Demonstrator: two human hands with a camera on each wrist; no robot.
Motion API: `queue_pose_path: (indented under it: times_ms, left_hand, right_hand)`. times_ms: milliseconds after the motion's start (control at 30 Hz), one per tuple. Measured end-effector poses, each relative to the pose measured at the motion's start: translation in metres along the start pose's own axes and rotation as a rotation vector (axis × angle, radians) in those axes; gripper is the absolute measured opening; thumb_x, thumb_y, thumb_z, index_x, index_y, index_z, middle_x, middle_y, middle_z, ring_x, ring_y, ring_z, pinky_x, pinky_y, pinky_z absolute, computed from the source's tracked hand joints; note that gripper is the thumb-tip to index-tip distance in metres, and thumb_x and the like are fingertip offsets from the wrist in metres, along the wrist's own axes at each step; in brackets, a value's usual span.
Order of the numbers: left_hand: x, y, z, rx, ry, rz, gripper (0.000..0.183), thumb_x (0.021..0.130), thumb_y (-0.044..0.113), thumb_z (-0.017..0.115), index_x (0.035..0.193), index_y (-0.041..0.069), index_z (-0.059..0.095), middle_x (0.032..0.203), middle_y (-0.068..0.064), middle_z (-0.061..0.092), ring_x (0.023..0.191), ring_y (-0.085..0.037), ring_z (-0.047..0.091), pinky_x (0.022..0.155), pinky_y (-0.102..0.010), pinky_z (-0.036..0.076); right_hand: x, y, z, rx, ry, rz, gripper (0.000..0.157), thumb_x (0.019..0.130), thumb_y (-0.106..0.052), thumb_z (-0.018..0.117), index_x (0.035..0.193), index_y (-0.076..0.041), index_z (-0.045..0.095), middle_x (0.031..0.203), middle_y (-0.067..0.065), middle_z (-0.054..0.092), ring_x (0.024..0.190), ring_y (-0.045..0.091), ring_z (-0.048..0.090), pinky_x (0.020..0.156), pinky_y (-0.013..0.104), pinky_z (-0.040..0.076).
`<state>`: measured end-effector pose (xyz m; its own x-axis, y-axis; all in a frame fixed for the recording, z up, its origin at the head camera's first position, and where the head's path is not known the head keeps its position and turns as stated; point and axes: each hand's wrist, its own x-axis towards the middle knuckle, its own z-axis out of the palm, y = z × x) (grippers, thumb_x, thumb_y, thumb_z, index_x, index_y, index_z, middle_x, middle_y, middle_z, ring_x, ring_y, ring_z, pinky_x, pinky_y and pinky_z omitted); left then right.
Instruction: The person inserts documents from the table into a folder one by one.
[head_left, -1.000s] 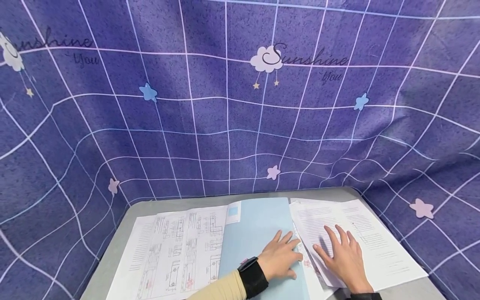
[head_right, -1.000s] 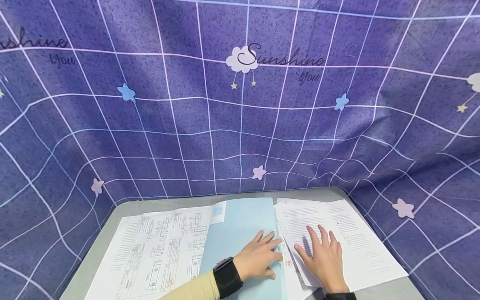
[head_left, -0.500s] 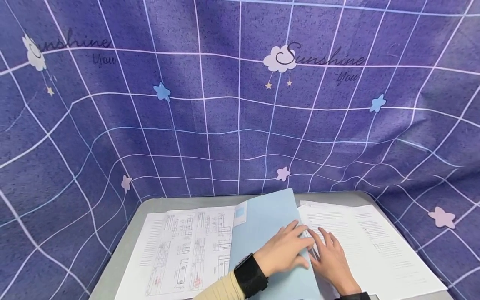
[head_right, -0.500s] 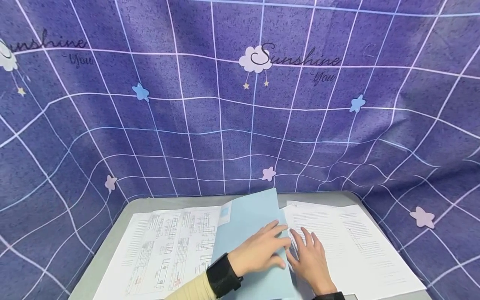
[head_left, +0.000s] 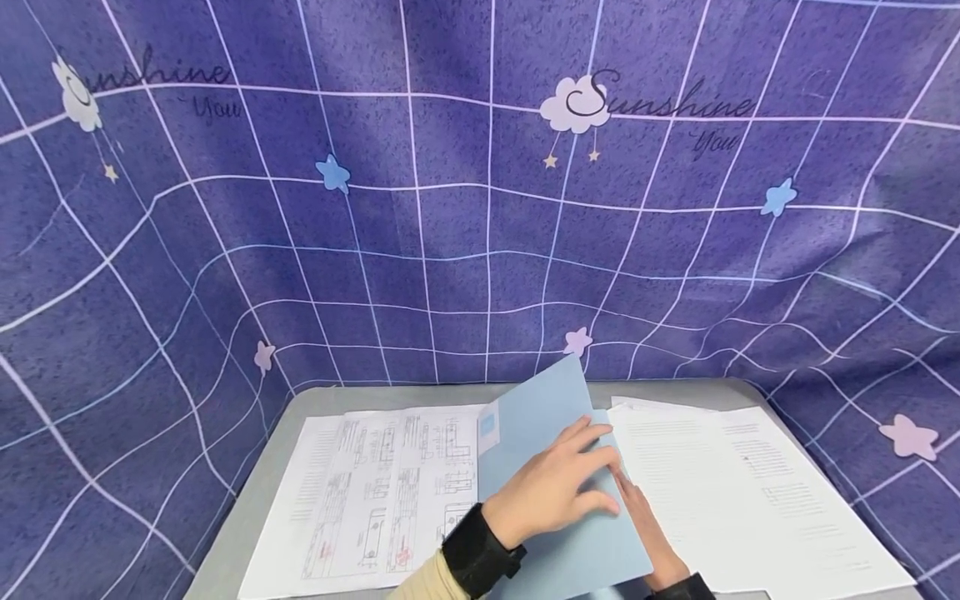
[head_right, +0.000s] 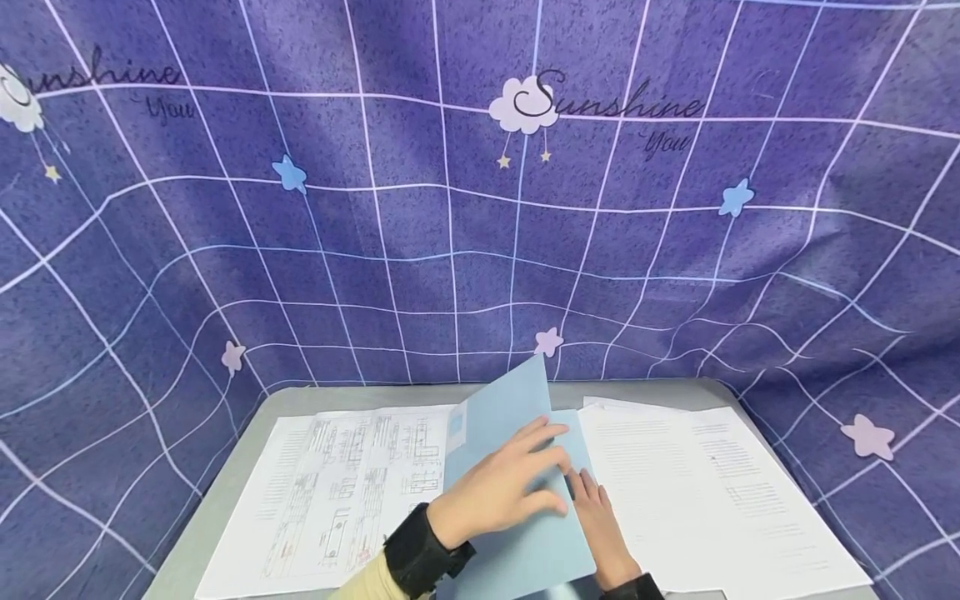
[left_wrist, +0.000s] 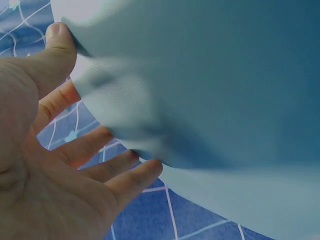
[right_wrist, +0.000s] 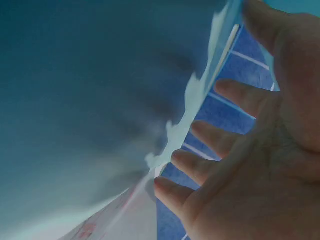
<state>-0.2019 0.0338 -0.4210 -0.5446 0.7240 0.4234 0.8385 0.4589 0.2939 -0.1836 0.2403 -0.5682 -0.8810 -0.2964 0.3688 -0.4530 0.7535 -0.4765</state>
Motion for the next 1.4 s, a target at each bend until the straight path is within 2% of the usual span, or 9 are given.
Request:
queue_pose_path:
  times_ms: [133, 233, 400, 633, 800, 900, 1033, 1167, 1400]
  left_hand:
    - [-0.009, -0.004, -0.010, -0.036, 0.032, -0.006, 0.036, 0.088, 0.049, 0.075, 0.110, 0.023, 0.063, 0.156, -0.007, 0.048, 0.149, -0.035, 0.036, 0.115, -0.040, 0.040]
    - [-0.019, -0.008, -0.018, -0.057, 0.070, -0.011, 0.037, 0.088, 0.049, 0.074, 0.112, 0.024, 0.064, 0.158, -0.005, 0.046, 0.150, -0.033, 0.035, 0.114, -0.041, 0.040]
    - [-0.047, -0.015, -0.040, -0.106, 0.156, -0.059, 0.034, 0.090, 0.047, 0.074, 0.114, 0.025, 0.064, 0.162, 0.002, 0.041, 0.153, -0.028, 0.031, 0.113, -0.048, 0.041]
    - [-0.091, -0.030, -0.074, -0.167, 0.309, -0.101, 0.040, 0.098, 0.055, 0.053, 0.112, 0.019, 0.064, 0.161, 0.002, 0.042, 0.149, -0.029, 0.038, 0.114, -0.051, 0.039]
    - [-0.126, -0.049, -0.086, -0.135, 0.498, -0.117, 0.049, 0.103, 0.057, 0.041, 0.106, 0.016, 0.067, 0.149, -0.008, 0.057, 0.137, -0.033, 0.054, 0.113, -0.039, 0.041]
    - [-0.146, -0.061, -0.096, -0.123, 0.557, -0.148, 0.041, 0.107, 0.048, 0.043, 0.102, 0.016, 0.068, 0.144, -0.009, 0.062, 0.133, -0.031, 0.058, 0.115, -0.028, 0.038]
    - [-0.175, -0.077, -0.109, -0.105, 0.573, -0.214, 0.021, 0.109, 0.024, 0.052, 0.096, 0.018, 0.068, 0.137, -0.010, 0.066, 0.130, -0.026, 0.061, 0.111, -0.020, 0.039]
    - [-0.204, -0.091, -0.112, -0.096, 0.550, -0.352, 0.018, 0.099, 0.004, 0.067, 0.091, 0.020, 0.070, 0.134, -0.007, 0.068, 0.128, -0.015, 0.061, 0.106, -0.014, 0.040]
    - [-0.247, -0.116, -0.107, -0.152, 0.505, -0.574, 0.014, 0.092, 0.009, 0.079, 0.092, 0.022, 0.073, 0.131, -0.006, 0.070, 0.121, -0.002, 0.062, 0.100, -0.010, 0.041]
  right_hand:
    - [0.002, -0.010, -0.005, 0.007, -0.179, 0.142, 0.076, 0.094, -0.039, 0.064, 0.148, 0.010, 0.045, 0.155, 0.032, 0.040, 0.144, 0.056, 0.031, 0.112, 0.074, 0.022]
    - [0.006, -0.015, -0.003, -0.095, -0.253, 0.170, 0.076, 0.089, -0.044, 0.071, 0.148, 0.001, 0.052, 0.156, 0.029, 0.040, 0.144, 0.056, 0.032, 0.114, 0.070, 0.025]
    - [0.011, -0.021, 0.002, -0.258, -0.238, 0.153, 0.074, 0.082, -0.043, 0.083, 0.143, -0.007, 0.060, 0.151, 0.029, 0.046, 0.138, 0.056, 0.041, 0.112, 0.066, 0.034]
    - [0.008, -0.022, -0.001, -0.256, -0.171, 0.141, 0.071, 0.084, -0.048, 0.081, 0.139, -0.007, 0.063, 0.146, 0.030, 0.050, 0.134, 0.057, 0.045, 0.110, 0.064, 0.037]
    - [0.009, -0.021, -0.003, -0.250, -0.187, 0.149, 0.071, 0.085, -0.048, 0.080, 0.140, -0.006, 0.062, 0.148, 0.031, 0.049, 0.135, 0.057, 0.044, 0.110, 0.065, 0.036]
    - [0.010, -0.021, -0.004, -0.252, -0.188, 0.156, 0.071, 0.085, -0.048, 0.080, 0.140, -0.007, 0.062, 0.148, 0.031, 0.049, 0.135, 0.058, 0.043, 0.110, 0.065, 0.036]
    - [0.011, -0.020, -0.005, -0.245, -0.208, 0.174, 0.071, 0.087, -0.047, 0.079, 0.141, -0.006, 0.061, 0.149, 0.030, 0.047, 0.137, 0.057, 0.041, 0.111, 0.065, 0.034]
    - [0.011, -0.020, -0.003, -0.238, -0.216, 0.178, 0.071, 0.087, -0.046, 0.079, 0.142, -0.006, 0.060, 0.150, 0.031, 0.046, 0.138, 0.057, 0.040, 0.112, 0.065, 0.034]
    - [0.013, -0.020, -0.002, -0.224, -0.213, 0.171, 0.072, 0.087, -0.047, 0.079, 0.143, -0.006, 0.060, 0.151, 0.030, 0.046, 0.139, 0.057, 0.039, 0.112, 0.065, 0.033]
